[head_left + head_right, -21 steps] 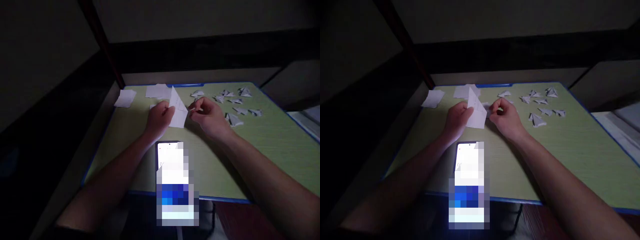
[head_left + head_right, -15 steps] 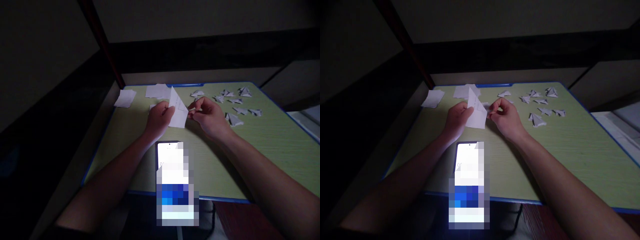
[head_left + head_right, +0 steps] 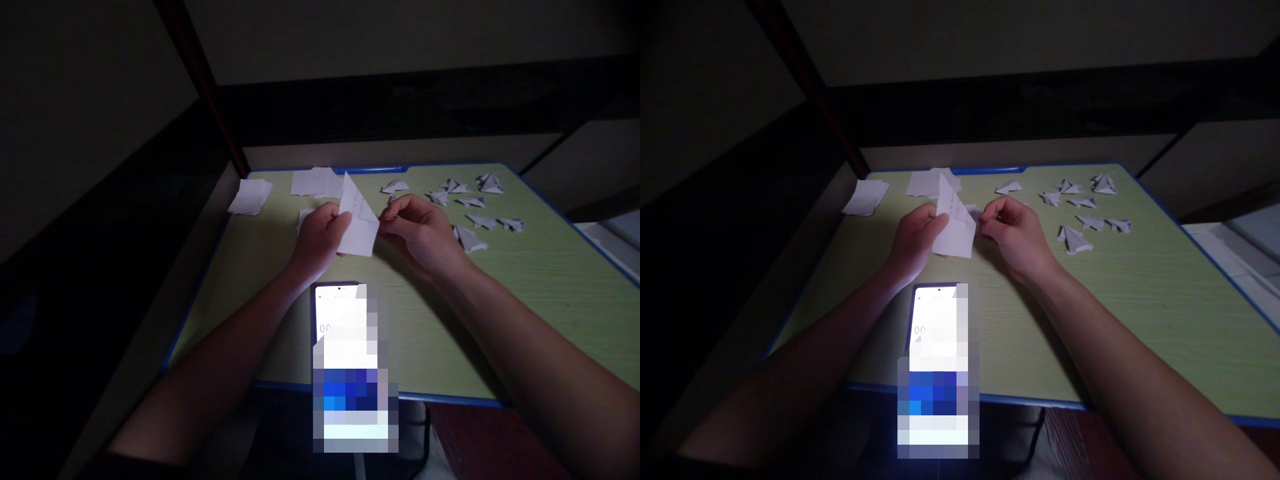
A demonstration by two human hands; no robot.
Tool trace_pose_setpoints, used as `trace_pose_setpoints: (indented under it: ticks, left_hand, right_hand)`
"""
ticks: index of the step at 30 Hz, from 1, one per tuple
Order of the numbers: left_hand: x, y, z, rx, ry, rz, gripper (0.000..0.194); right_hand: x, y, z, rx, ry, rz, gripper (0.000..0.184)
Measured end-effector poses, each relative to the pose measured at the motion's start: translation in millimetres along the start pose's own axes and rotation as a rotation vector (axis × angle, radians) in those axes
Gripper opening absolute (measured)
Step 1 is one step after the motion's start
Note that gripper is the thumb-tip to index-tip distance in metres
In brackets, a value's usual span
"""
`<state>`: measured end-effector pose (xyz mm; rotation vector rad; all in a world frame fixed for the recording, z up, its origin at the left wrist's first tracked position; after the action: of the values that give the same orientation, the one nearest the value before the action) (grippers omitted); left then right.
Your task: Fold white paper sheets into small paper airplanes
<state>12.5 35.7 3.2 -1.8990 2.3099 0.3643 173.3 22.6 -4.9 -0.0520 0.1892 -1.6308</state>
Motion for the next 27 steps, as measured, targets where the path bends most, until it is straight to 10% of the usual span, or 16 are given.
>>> trace_pose_setpoints:
  ticks: [27]
  left_hand:
    - [-2.0, 4.1, 3.9, -0.031, -0.012, -0.035, 0.021]
  right_hand:
    - [5.3, -7.3, 2.2, 0.073, -0.036, 0.004, 0.013]
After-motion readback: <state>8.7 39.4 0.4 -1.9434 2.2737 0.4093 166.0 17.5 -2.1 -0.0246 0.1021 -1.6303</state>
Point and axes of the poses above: each hand's wrist, its own x-axis away from the middle knuckle, its own y-axis out of the back of the hand, z = x × y, the point moved 4 cm from there along -x, towards the middle knuckle, and after that the axes turned 5 degrees about -y, right-handed, at the moved point
